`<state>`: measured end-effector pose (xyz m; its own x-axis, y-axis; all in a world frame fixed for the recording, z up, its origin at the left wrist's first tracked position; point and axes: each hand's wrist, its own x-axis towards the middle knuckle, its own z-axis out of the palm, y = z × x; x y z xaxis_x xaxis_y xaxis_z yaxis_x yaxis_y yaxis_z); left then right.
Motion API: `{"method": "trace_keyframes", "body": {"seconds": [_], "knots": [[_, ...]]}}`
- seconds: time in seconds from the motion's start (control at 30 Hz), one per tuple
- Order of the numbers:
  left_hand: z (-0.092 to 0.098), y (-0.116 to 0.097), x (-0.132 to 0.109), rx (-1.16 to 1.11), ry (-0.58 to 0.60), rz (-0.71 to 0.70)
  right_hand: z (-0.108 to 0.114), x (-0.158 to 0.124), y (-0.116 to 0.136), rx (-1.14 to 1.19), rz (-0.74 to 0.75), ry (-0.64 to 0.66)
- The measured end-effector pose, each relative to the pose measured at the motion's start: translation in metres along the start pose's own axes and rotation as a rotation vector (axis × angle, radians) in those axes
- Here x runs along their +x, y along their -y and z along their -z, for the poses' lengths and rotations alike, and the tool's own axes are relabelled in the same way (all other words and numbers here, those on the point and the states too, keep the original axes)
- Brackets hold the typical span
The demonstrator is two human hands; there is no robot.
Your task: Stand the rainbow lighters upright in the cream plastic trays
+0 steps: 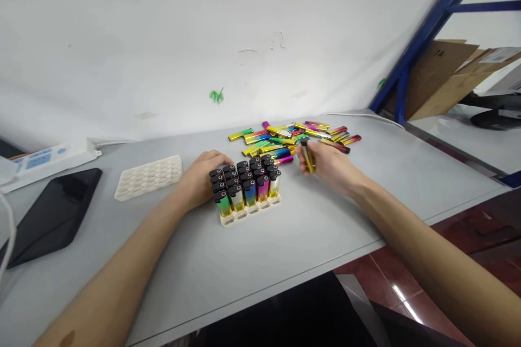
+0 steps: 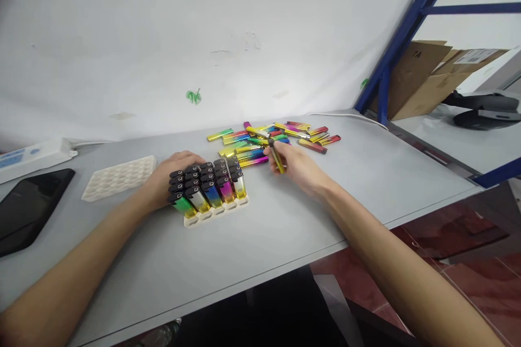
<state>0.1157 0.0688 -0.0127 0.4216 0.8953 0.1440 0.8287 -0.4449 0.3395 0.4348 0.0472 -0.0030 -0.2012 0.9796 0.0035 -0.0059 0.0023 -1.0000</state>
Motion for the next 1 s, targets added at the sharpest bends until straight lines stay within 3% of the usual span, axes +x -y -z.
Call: {"method": "trace_keyframes", "body": {"seconds": [0.2,0.43,0.67,1.0], "knots": [[0.000,-0.001,0.000,0.006,-0.002,0.003,-0.007,-0.021,0.020,-0.334,0.212,0.095],[-0.001,0.000,0.000,0.001,0.004,-0.025,-0.065,-0.062,0.049,-0.474,0.424,0.171],[-0.001,-0.001,-0.002,-0.074,-0.044,-0.064,-0.111,-0.053,0.027,-0.819,0.619,0.213],[-0.003,-0.001,-0.003,-0.090,-0.057,-0.071,-0.118,-0.052,0.024,-0.950,0.681,0.263]]}}
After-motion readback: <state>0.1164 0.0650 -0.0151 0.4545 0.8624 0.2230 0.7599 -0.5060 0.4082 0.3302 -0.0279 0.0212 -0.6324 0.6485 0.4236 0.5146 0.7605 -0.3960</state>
